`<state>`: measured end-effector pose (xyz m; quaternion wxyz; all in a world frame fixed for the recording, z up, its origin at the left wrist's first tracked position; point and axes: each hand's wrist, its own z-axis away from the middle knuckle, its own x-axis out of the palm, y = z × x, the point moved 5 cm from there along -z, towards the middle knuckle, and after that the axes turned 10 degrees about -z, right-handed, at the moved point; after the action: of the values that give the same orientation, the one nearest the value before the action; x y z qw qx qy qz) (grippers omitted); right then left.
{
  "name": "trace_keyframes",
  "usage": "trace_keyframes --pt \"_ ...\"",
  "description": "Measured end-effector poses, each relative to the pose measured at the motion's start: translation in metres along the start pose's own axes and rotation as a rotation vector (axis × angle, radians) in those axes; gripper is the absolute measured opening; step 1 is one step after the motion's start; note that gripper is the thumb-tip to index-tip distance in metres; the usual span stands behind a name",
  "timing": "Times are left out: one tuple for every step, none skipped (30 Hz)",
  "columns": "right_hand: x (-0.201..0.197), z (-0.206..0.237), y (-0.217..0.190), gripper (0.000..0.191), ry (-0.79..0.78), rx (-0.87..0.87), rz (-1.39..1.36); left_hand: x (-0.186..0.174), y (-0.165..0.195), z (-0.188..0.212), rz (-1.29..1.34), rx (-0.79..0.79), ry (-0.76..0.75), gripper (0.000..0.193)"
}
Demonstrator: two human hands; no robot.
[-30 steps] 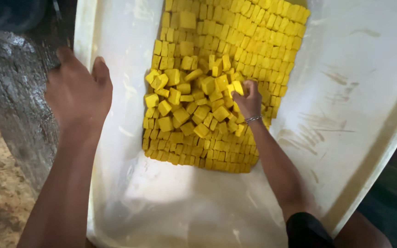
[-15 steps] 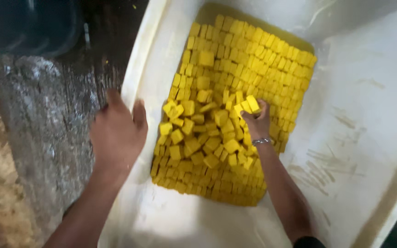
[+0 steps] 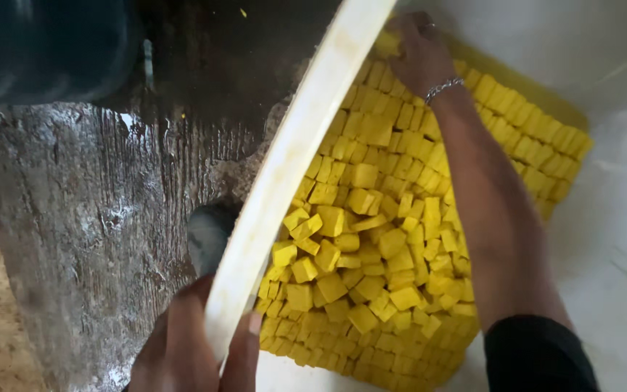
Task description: The person sits with a white tray of yellow tofu cubes on their lap and arranges loose cubes one by one into a neat grid pattern across the tray. After filling the tray, they transfer handfuls of the cubes into a large green bucket filled with water.
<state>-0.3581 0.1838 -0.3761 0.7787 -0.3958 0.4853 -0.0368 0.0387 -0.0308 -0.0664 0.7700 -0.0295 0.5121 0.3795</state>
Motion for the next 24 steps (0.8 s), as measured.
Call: trace_keyframes --pt "0.001 -0.003 -0.002 0.055 -0.030 -0.068 0.108 0.004 -0.004 0.002 -0.002 -0.012 -0.009 0.052" --pt "0.002 -0.006 -0.004 0.057 -0.063 -0.135 0.215 0.005 -0.004 0.005 0.005 0.027 0.032 0.054" --pt "0.005 -0.011 -0.005 0.060 -0.106 -0.201 0.321 0.005 -0.004 0.009 0.013 0.061 0.066 0.058" --pt "0.008 -0.017 0.000 0.054 -0.174 -0.132 0.343 0.006 -0.004 0.011 0.022 0.097 0.102 0.061" --pt "0.011 -0.024 0.006 0.050 -0.238 -0.066 0.365 0.009 -0.006 0.013 0.042 0.083 0.096 0.059" --pt "0.016 -0.031 0.013 0.048 -0.300 0.001 0.385 0.011 -0.008 0.015 0.059 0.070 0.089 0.058" --pt "0.017 -0.037 0.015 0.048 -0.271 -0.027 0.337 0.014 -0.009 0.015 0.074 0.060 0.083 0.056" --pt "0.019 -0.042 0.018 0.049 -0.241 -0.057 0.291 0.015 -0.009 0.016 0.073 0.058 0.100 0.056" --pt "0.022 -0.046 0.021 0.050 -0.217 -0.086 0.247 0.016 -0.009 0.017 0.076 0.053 0.112 0.056" --pt "0.025 -0.047 0.025 0.046 -0.192 -0.108 0.276 0.018 -0.009 0.017 0.082 0.048 0.124 0.056" --pt "0.028 -0.049 0.028 0.044 -0.164 -0.131 0.303 0.018 -0.008 0.017 0.084 0.043 0.137 0.056" --pt "0.031 -0.048 0.031 0.043 -0.136 -0.155 0.327 0.018 -0.007 0.018 0.089 0.049 0.148 0.056" --pt "0.035 -0.048 0.035 0.046 -0.141 -0.111 0.302 0.019 -0.007 0.017 0.084 0.051 0.150 0.055" --pt "0.038 -0.046 0.037 0.050 -0.144 -0.064 0.276 0.018 -0.006 0.015 0.078 0.055 0.151 0.054" --pt "0.041 -0.045 0.038 0.053 -0.144 -0.016 0.250 0.017 -0.005 0.015 0.069 0.058 0.149 0.054" --pt "0.046 -0.043 0.032 0.051 -0.194 -0.060 0.277 0.016 -0.004 0.012 0.061 0.064 0.154 0.053" --pt "0.050 -0.041 0.027 0.048 -0.245 -0.101 0.305 0.014 -0.003 0.010 0.054 0.068 0.155 0.053" --pt "0.055 -0.039 0.019 0.046 -0.294 -0.142 0.336 0.010 -0.002 0.009 0.049 0.076 0.157 0.052" --pt "0.051 -0.036 0.012 0.047 -0.248 -0.129 0.320 0.007 0.000 0.006 0.042 0.088 0.160 0.052" --pt "0.046 -0.031 0.004 0.049 -0.196 -0.122 0.302 0.003 0.003 0.006 0.039 0.100 0.162 0.052" --pt "0.041 -0.026 -0.006 0.051 -0.144 -0.118 0.278 -0.003 0.004 0.003 0.021 0.119 0.173 0.051" --pt "0.034 -0.018 -0.015 0.054 -0.086 -0.112 0.210 -0.009 0.007 0.002 0.007 0.132 0.175 0.051" --pt "0.027 -0.004 -0.021 0.059 -0.035 -0.101 0.138 -0.014 0.010 0.001 -0.015 0.142 0.162 0.050" --pt "0.016 0.011 -0.025 0.066 0.030 -0.089 0.074 -0.019 0.014 0.003 -0.045 0.161 0.157 0.050"
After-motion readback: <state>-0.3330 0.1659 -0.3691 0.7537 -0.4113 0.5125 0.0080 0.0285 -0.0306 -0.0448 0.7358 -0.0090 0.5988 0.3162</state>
